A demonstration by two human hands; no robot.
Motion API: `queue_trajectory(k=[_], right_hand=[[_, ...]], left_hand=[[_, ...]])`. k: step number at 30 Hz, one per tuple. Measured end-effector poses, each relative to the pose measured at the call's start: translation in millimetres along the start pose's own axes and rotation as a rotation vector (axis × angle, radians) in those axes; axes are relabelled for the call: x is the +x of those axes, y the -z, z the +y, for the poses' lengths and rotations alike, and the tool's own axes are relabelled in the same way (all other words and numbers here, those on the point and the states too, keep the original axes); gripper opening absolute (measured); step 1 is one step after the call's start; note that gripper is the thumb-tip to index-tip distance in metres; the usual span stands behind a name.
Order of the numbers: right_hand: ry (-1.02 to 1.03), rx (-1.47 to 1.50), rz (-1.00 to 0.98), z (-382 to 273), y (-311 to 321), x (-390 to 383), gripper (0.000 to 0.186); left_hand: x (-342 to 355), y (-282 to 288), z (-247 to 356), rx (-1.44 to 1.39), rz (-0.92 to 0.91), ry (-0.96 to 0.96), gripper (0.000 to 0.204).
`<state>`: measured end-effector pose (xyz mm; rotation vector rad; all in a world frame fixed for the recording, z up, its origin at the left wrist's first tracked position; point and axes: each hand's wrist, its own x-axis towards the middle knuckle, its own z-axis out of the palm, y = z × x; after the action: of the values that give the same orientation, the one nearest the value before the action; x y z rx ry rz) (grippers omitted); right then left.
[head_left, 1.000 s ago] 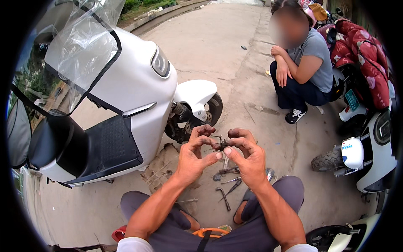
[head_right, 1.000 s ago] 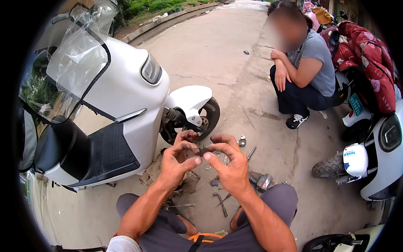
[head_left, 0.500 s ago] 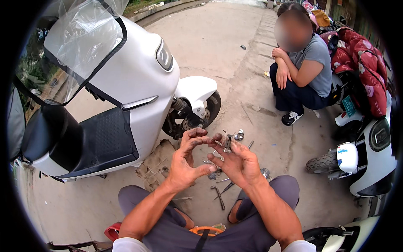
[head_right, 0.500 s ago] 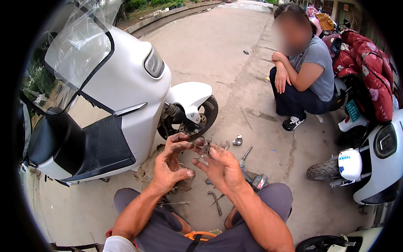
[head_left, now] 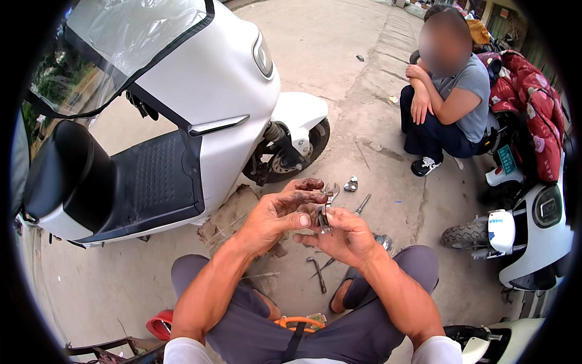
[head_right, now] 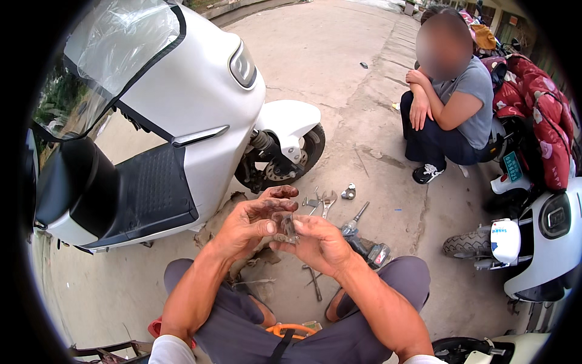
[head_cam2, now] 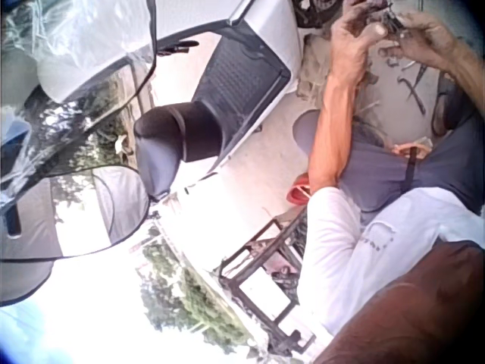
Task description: The person sits on the ground next to a white scooter and disassembles a brake caliper. They remove brake pads and use pliers to manipulate a small metal pin or spring within the caliper assembly. Various tools and parts are scattered on the ground nearby.
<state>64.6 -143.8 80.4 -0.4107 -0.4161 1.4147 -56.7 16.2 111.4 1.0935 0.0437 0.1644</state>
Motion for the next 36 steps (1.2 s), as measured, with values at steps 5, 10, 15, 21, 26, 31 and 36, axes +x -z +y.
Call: queue_trajectory(k=[5, 10, 15, 21, 26, 31, 36], right_hand=[[-0.048, 0.012, 0.055, 10, 3, 6, 0.033], [-0.059, 0.023, 0.068, 13, 2, 8, 0.031], [-0.083, -0.090, 0.105, 9, 1, 10, 0.030], [-0.072, -0.386, 0.466, -1, 36, -4, 0.027], [-0.110, -0.722, 0.746, -3, 58, -20, 0.024], [-0.220, -1.069, 0.768, -7, 71, -30, 0.024], [-0.363, -1.980, 0.507, -13, 144, -21, 0.030]], left_hand=[[-2, 8, -4, 0.045, -0.023, 0.019, 0.039], [-4, 14, -9, -0.026, -0.019, 0.048, 0.032], [-10, 19, -6, -0.146, 0.090, 0.047, 0.024], [-16, 32, -8, -0.242, 0.213, 0.043, 0.023], [-21, 42, -16, -0.295, 0.251, 0.046, 0.025], [-21, 39, -16, -0.302, 0.252, 0.084, 0.026], [-28, 40, -12, -0.219, 0.320, 0.059, 0.030]])
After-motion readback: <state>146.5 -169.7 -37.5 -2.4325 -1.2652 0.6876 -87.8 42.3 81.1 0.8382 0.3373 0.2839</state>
